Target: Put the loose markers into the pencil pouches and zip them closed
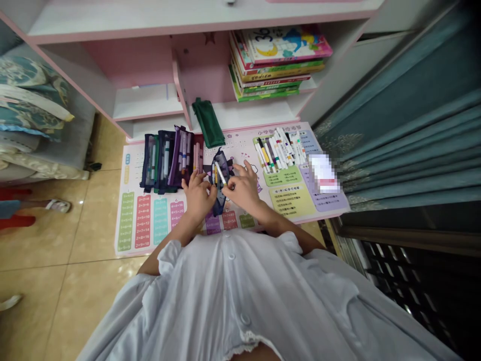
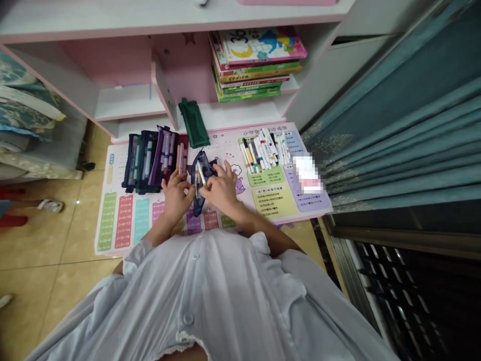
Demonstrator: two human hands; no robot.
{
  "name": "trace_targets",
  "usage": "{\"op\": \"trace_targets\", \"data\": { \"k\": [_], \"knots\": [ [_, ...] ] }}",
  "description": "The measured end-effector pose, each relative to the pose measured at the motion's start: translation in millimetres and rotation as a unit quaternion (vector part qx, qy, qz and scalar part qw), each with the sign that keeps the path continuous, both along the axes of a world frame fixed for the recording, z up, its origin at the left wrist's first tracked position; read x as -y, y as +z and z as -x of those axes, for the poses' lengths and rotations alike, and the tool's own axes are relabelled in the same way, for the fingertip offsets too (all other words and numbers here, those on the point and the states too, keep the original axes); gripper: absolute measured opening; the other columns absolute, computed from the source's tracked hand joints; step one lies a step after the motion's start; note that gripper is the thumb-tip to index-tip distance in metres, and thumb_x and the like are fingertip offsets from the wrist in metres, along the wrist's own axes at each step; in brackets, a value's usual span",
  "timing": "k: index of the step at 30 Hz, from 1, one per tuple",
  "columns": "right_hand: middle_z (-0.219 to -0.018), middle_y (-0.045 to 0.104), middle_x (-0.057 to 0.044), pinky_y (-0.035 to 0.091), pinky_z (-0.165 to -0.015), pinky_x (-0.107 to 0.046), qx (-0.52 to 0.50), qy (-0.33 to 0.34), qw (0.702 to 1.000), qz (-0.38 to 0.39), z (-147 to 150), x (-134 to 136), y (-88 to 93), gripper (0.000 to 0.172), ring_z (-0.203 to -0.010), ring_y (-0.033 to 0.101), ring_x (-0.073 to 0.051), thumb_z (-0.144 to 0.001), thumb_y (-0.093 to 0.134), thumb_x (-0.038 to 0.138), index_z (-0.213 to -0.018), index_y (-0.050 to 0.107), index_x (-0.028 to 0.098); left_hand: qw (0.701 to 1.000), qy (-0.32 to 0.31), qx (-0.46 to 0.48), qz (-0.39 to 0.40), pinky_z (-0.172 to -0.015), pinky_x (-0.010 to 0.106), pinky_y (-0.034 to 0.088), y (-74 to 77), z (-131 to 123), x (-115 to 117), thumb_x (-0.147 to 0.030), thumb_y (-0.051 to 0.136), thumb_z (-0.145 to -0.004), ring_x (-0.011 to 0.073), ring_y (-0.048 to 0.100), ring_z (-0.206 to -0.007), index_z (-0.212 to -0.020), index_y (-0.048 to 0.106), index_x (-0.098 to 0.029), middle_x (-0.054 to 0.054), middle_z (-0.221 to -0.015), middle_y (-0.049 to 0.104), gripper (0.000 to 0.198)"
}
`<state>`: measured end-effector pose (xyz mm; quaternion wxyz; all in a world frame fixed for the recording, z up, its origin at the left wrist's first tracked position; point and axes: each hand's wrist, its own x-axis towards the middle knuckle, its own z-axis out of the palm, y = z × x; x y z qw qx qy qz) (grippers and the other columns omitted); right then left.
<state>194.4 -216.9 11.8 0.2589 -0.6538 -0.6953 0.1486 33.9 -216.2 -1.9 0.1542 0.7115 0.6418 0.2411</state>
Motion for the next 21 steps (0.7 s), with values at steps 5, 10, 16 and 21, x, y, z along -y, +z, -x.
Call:
{"op": "trace_targets", "data": {
  "k": [5,10,16,21],
  "knots": [
    [-0.149,0.057,-0.015,0.028,-0.115,-0.065,0.017,0.006,0.999,0.028,9,-10,-3.3,0.017,-0.152,0.027,-0.043,-0.077,0.072,0.029,-0.064,0.073,0.019,1.0,-0.001,-0.005,0.004,-0.12,0.07,0.021,1.0,0,1,-0.026,0.058,-0.086,0.0342,0.044,-0.146,-0.071,0.066,-0.022,0.01,-0.133,0.068,0.018],
    [-0.15,0.055,-0.017,0.028,-0.114,-0.069,0.046,0.022,0.997,0.06,13,-15,-4.9,0.018,-0.152,0.026,-0.045,-0.081,0.072,0.031,-0.072,0.078,0.017,1.0,0.002,-0.004,-0.001,-0.119,0.07,0.023,1.0,1,0,-0.025,0.058,-0.086,0.0351,0.045,-0.145,-0.071,0.066,-0.021,0.011,-0.132,0.069,0.018],
    [-0.147,0.057,-0.016,0.029,-0.113,-0.071,0.045,0.026,0.997,0.049,13,-15,-10.8,0.018,-0.15,0.028,-0.044,-0.081,0.075,0.036,-0.075,0.078,0.019,1.0,-0.001,-0.007,0.0,-0.119,0.07,0.024,0.4,0,0,-0.026,0.058,-0.086,0.0356,0.045,-0.145,-0.07,0.066,-0.021,0.01,-0.133,0.069,0.018],
    [-0.143,0.061,-0.011,0.032,-0.116,-0.062,0.022,-0.017,0.999,-0.022,-6,-23,-18.9,0.018,-0.15,0.032,-0.039,-0.086,0.065,0.032,-0.078,0.078,0.022,1.0,0.002,0.0,-0.004,-0.12,0.07,0.022,0.9,0,0,-0.025,0.057,-0.086,0.0352,0.044,-0.146,-0.069,0.065,-0.022,0.009,-0.133,0.069,0.02]
  ]
}}
